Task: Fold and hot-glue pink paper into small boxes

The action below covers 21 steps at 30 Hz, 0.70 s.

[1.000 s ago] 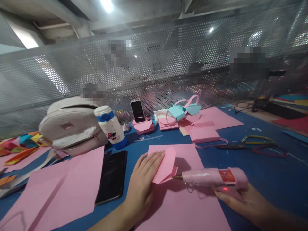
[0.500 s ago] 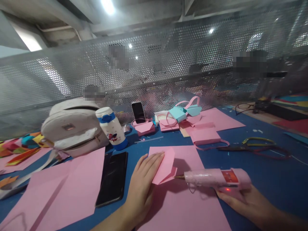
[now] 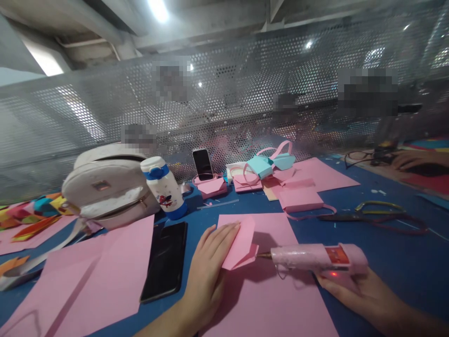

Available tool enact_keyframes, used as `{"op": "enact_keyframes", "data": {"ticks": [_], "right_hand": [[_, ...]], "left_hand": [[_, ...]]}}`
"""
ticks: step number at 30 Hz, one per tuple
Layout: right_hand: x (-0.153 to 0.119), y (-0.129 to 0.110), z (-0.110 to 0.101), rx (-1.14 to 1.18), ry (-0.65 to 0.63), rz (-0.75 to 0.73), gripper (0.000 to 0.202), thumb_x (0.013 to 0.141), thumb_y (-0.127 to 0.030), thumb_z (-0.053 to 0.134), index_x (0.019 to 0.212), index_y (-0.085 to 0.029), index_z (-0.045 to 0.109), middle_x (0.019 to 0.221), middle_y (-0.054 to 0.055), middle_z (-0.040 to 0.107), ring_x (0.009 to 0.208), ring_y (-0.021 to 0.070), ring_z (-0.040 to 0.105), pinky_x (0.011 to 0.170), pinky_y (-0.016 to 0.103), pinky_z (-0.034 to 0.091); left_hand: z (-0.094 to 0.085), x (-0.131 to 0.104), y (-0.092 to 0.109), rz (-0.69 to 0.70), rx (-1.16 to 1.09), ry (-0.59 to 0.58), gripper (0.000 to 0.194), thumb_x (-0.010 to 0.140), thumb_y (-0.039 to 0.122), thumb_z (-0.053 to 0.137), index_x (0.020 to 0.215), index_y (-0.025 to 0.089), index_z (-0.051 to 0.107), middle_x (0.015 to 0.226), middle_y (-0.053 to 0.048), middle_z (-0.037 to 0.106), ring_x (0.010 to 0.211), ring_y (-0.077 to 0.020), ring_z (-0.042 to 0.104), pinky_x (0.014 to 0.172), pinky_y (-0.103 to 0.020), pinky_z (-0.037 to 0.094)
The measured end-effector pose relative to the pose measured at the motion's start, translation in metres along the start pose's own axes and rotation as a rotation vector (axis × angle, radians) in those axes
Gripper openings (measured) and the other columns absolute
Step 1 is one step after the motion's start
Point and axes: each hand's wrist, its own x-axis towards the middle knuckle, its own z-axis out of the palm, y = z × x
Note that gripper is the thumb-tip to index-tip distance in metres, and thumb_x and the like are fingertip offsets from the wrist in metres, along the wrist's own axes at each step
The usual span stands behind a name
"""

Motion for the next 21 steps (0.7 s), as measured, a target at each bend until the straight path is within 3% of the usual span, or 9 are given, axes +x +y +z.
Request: {"op": "enact_keyframes", "data": {"ticks": [6,11,17,21], "right_hand": [[0.004,-0.002,-0.003,-0.035,-0.024,0.019,0.026,0.074,-0.043,0.07,0.092,-0.027,0.081,0.084,0.004,0.079,0.075,0.0264,0.076,0.066,0.027,0.065],[0.004,-0.011,-0.006,-0.073,0.012,0.073,0.022,0.073,-0.039,0.073,0.091,-0.03,0.081,0.085,0.003,0.08,0.078,0.0283,0.076,0.066,0.029,0.066],[0.002,-0.006,-0.003,-0.159,0.104,0.045,0.021,0.07,-0.041,0.074,0.086,-0.029,0.082,0.084,0.002,0.08,0.076,0.0273,0.077,0.063,0.026,0.065],[0.006,-0.004,-0.002,-0.116,0.051,0.019,0.021,0.072,-0.041,0.071,0.086,-0.029,0.082,0.081,0.001,0.079,0.072,0.0254,0.077,0.064,0.024,0.065]], "left_hand": [[-0.001,0.0,0.002,-0.001,0.004,-0.012,0.051,0.101,0.023,0.026,0.152,0.024,0.028,0.15,-0.008,0.047,0.137,-0.022,0.044,0.116,-0.041,0.021],[-0.001,0.0,0.002,-0.003,0.01,-0.01,0.05,0.102,0.024,0.026,0.152,0.024,0.029,0.15,-0.008,0.047,0.137,-0.0212,0.044,0.116,-0.04,0.02],[0.0,-0.002,0.0,-0.012,0.004,-0.002,0.05,0.103,0.029,0.025,0.152,0.024,0.029,0.15,-0.009,0.048,0.136,-0.0236,0.046,0.116,-0.043,0.023],[0.0,-0.003,0.001,-0.018,0.003,0.0,0.049,0.104,0.032,0.024,0.152,0.025,0.03,0.15,-0.009,0.048,0.136,-0.0233,0.046,0.116,-0.042,0.022]]}}
